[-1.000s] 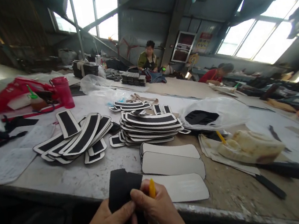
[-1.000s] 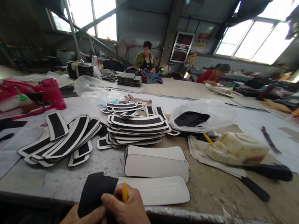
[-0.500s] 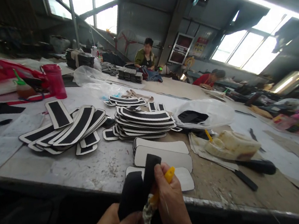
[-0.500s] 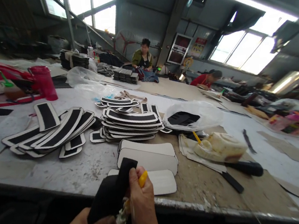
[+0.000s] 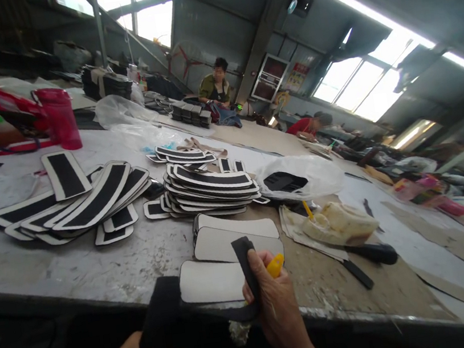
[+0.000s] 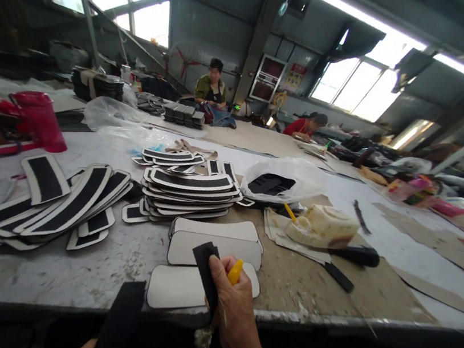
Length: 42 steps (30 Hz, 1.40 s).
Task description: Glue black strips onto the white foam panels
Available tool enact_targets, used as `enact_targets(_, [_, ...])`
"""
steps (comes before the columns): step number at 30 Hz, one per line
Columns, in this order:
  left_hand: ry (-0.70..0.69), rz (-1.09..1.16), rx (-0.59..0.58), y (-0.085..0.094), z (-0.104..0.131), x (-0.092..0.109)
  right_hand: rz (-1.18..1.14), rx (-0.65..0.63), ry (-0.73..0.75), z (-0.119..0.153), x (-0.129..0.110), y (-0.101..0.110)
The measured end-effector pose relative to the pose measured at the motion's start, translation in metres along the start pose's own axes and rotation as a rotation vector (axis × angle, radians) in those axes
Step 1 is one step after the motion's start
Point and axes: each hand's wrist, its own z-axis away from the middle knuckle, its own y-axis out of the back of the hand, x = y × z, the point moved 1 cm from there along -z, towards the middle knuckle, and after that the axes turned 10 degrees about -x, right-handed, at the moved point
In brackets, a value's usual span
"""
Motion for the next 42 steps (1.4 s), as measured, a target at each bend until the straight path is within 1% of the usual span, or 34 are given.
enact_targets(2, [-0.036,0.051,0.157,0.005,0.002,0.005,-0.011,-0.012,-0.006,0.003,0.000,-0.003])
enact_targets(3, [-0.076,0.075,0.210,0.005,0.003,0.009,-0.006,-0.032,-0.019,0.005,0.001,-0.007])
enact_targets(4, [-0.130,0.104,0.235,0.001,0.004,0.014,0.006,-0.064,-0.036,0.008,0.003,-0.012])
enact_targets(6, [-0.219,0.167,0.228,-0.011,0.005,0.026,0.046,-0.144,-0.053,0.014,0.011,-0.026])
enact_targets(7, [-0.242,0.190,0.229,-0.018,0.005,0.032,0.075,-0.180,-0.047,0.018,0.016,-0.034])
enact_targets(10, [-0.210,0.228,0.292,-0.033,0.005,0.041,0.137,-0.259,-0.021,0.026,0.031,-0.049])
enact_targets(12, [-0.213,0.299,0.321,-0.037,0.006,0.041,0.145,-0.309,-0.031,0.029,0.038,-0.051])
enact_targets(14, [-0.198,0.388,0.327,-0.037,0.008,0.038,0.177,-0.333,-0.039,0.030,0.041,-0.047])
enact_targets(15, [-0.181,0.425,0.334,-0.036,0.009,0.036,0.204,-0.321,-0.028,0.030,0.042,-0.044])
enact_targets(18, [-0.159,0.543,0.360,-0.034,0.010,0.028,0.287,-0.235,0.027,0.029,0.042,-0.032])
enact_targets(20, [-0.163,0.593,0.350,-0.033,0.009,0.022,0.322,-0.205,0.018,0.029,0.042,-0.025])
enact_targets(22, [-0.152,0.634,0.311,-0.033,0.007,0.015,0.343,-0.244,-0.032,0.031,0.045,-0.021])
enact_targets(24, [-0.117,0.669,0.293,-0.033,0.003,0.007,0.377,-0.336,-0.093,0.034,0.049,-0.019])
enact_targets(25, [-0.093,0.679,0.302,-0.032,0.002,0.003,0.397,-0.389,-0.122,0.036,0.051,-0.020])
enact_targets(27, [-0.058,0.664,0.352,-0.031,-0.001,-0.003,0.403,-0.472,-0.182,0.040,0.057,-0.021])
enact_targets(29, [-0.047,0.622,0.393,-0.030,-0.002,-0.008,0.373,-0.499,-0.231,0.043,0.062,-0.023])
enact_targets(31, [-0.050,0.569,0.411,-0.029,-0.002,-0.011,0.372,-0.479,-0.225,0.045,0.066,-0.024])
enact_targets(35, [-0.066,0.513,0.401,-0.025,0.000,-0.015,0.411,-0.378,-0.126,0.043,0.070,-0.022])
enact_targets(37, [-0.072,0.505,0.372,-0.022,0.000,-0.016,0.413,-0.345,-0.098,0.041,0.068,-0.017])
enact_targets(39, [-0.089,0.493,0.353,-0.017,-0.001,-0.014,0.454,-0.356,-0.091,0.036,0.060,-0.007])
enact_targets(42, [-0.150,0.477,0.387,-0.010,0.000,-0.004,0.608,-0.464,-0.107,0.022,0.033,0.012])
